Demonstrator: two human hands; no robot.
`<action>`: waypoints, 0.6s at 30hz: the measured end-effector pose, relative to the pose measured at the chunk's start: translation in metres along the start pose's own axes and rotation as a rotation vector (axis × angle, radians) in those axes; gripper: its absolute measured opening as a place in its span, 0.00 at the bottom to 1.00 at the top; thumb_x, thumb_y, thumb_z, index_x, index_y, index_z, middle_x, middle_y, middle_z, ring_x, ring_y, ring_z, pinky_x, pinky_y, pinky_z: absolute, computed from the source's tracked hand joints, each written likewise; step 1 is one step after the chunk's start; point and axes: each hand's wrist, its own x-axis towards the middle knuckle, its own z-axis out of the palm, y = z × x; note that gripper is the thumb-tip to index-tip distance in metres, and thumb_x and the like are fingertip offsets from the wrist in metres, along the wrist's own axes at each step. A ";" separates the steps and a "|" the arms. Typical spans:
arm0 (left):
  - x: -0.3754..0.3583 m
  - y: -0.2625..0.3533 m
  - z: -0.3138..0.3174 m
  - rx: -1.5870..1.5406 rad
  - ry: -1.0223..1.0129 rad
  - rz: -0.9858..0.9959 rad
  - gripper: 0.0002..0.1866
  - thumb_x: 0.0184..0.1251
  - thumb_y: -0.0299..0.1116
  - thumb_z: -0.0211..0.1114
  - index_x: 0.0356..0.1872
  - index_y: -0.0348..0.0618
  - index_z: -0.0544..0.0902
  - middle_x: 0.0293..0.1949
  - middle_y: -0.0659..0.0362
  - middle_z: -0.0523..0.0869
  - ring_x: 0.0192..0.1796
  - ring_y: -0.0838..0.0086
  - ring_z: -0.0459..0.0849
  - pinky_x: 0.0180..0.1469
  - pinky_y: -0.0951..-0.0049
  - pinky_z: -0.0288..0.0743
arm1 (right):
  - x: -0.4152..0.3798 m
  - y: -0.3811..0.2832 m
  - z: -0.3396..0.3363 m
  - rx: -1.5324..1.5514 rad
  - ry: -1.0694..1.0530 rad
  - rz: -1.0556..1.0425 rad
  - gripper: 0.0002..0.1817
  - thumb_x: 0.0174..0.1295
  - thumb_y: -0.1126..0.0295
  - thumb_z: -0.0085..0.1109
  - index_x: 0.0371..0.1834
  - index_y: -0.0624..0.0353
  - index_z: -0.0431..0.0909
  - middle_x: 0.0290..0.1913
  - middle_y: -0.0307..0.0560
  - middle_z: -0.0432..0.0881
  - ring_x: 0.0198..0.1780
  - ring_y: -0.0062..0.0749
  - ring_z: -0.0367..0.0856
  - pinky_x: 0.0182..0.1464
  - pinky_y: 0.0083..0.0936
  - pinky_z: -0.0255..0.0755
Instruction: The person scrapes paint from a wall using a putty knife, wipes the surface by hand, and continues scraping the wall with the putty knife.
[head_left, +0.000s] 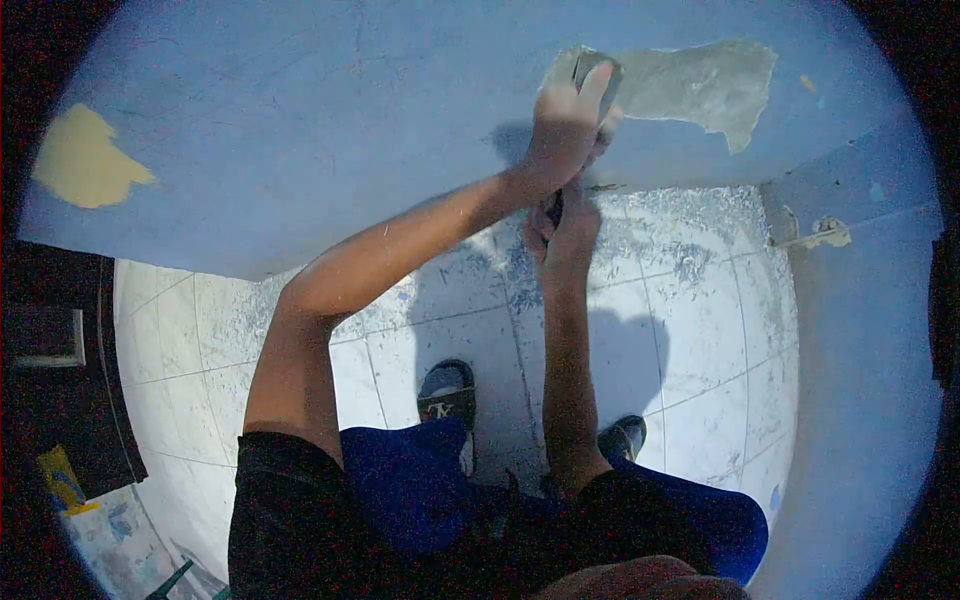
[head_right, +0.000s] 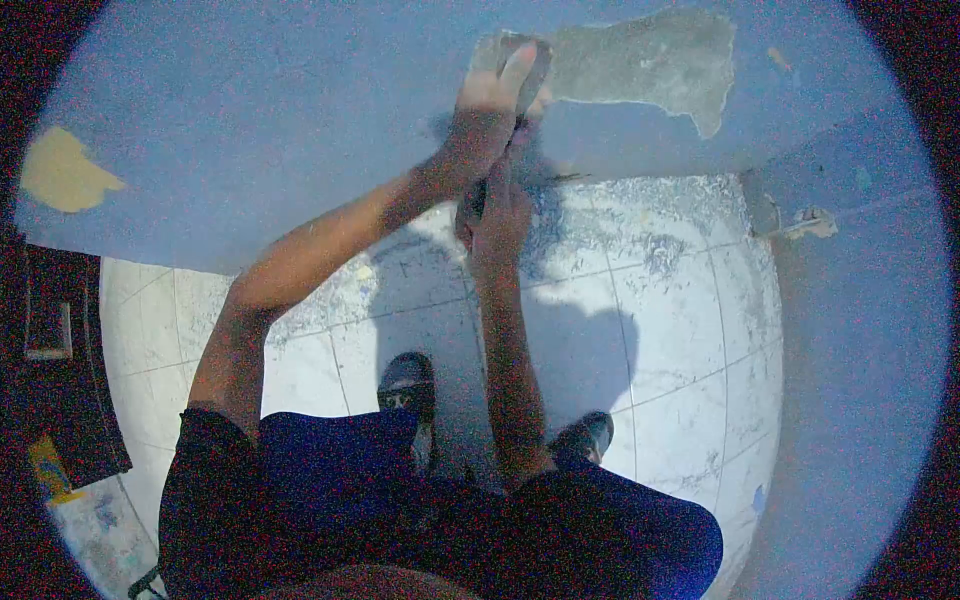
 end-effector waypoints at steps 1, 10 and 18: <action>0.001 0.005 -0.002 -0.138 -0.034 -0.170 0.19 0.68 0.46 0.51 0.37 0.36 0.77 0.17 0.58 0.77 0.12 0.74 0.73 0.18 0.72 0.69 | 0.002 -0.005 0.001 -0.008 0.012 -0.005 0.21 0.67 0.53 0.47 0.22 0.55 0.66 0.11 0.33 0.60 0.09 0.17 0.54 0.10 0.19 0.47; 0.007 0.033 -0.041 -0.741 -0.350 -0.876 0.31 0.68 0.59 0.43 0.30 0.38 0.79 0.16 0.61 0.77 0.13 0.81 0.71 0.14 0.79 0.61 | 0.024 0.014 -0.037 -0.607 -0.003 -0.316 0.15 0.65 0.59 0.51 0.29 0.60 0.75 0.14 0.37 0.68 0.11 0.22 0.62 0.13 0.22 0.55; 0.018 0.050 -0.037 -0.670 -0.303 -1.017 0.35 0.67 0.61 0.42 0.22 0.39 0.81 0.13 0.63 0.74 0.12 0.82 0.69 0.14 0.79 0.59 | 0.027 0.036 -0.025 -0.816 0.057 -0.730 0.23 0.69 0.58 0.44 0.16 0.57 0.67 0.09 0.34 0.60 0.07 0.18 0.55 0.09 0.21 0.46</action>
